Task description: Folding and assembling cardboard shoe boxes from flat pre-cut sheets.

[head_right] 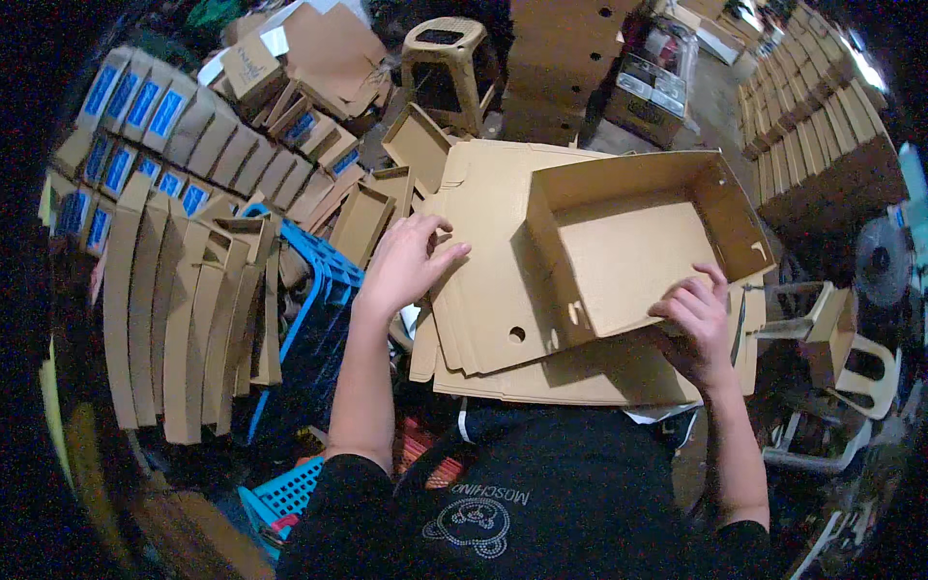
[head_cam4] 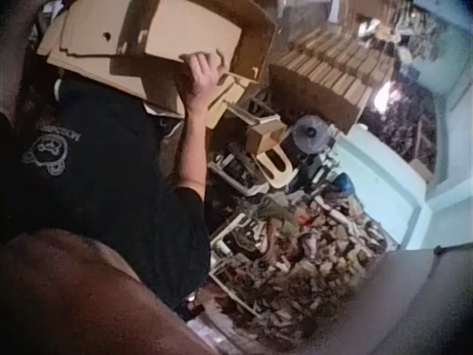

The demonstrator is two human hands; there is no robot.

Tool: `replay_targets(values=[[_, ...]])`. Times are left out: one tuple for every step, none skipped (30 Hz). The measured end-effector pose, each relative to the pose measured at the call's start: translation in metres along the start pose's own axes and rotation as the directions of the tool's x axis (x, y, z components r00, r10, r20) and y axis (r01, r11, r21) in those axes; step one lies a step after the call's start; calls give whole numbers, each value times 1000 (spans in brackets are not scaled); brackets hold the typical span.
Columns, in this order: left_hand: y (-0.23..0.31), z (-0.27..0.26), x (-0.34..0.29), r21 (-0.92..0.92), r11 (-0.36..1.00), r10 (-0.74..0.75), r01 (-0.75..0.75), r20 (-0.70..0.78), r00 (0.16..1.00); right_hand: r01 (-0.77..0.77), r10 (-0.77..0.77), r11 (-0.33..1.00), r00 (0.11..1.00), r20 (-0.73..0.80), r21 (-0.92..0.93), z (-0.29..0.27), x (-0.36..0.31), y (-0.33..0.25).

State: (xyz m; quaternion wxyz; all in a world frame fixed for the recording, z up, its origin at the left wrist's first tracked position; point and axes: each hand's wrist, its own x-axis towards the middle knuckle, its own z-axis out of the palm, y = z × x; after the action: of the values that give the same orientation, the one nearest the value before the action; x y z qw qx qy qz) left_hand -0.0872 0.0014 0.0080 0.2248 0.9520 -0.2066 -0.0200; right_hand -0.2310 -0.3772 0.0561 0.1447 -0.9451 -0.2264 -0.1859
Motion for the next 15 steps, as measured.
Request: replay_targets(values=[[4,-6,3,-12,1000,-12,12,-8,1000,15,-14,1000,999,-30,8,-5,-3,5],[10,-15,7,-198,972,-109,129,111,988,21,-21,1000,1000,-17,1,-11,-5,9],[14,-17,9,-363,896,-173,256,245,954,14,-14,1000,999,-43,6,-17,-7,13],[10,-16,8,-373,892,-172,255,241,955,9,-8,1000,997,-74,13,-24,-6,16],[1,-16,6,-636,753,-62,169,188,980,11,-9,1000,997,-71,29,-29,-5,20],[-6,-17,5,-838,541,32,70,104,994,13,-12,1000,998,-66,17,-35,-1,20],[-5,-23,3,-880,473,47,40,70,996,-22,25,995,999,-37,93,-39,3,21],[-5,-25,2,-940,334,55,73,97,994,-61,63,985,998,-5,164,-46,6,23],[-1,-29,2,-951,303,60,55,76,995,-129,119,971,991,57,201,-51,8,27],[6,-32,-1,-962,269,65,41,60,996,-157,131,964,983,131,214,-58,9,32],[9,-31,0,-972,232,66,24,41,997,-232,187,946,961,205,225,-65,14,24],[16,-31,0,-970,245,41,-1,9,999,-307,239,923,930,277,231,-70,20,15],[17,-29,2,-974,224,13,-18,-15,1000,-316,252,924,927,279,216,-73,20,14],[20,-27,4,-978,205,-17,-36,-40,999,-381,249,834,906,343,399,-76,19,14],[26,-29,3,-986,161,-30,-33,-38,999,-437,232,703,886,401,561,-79,19,14]])
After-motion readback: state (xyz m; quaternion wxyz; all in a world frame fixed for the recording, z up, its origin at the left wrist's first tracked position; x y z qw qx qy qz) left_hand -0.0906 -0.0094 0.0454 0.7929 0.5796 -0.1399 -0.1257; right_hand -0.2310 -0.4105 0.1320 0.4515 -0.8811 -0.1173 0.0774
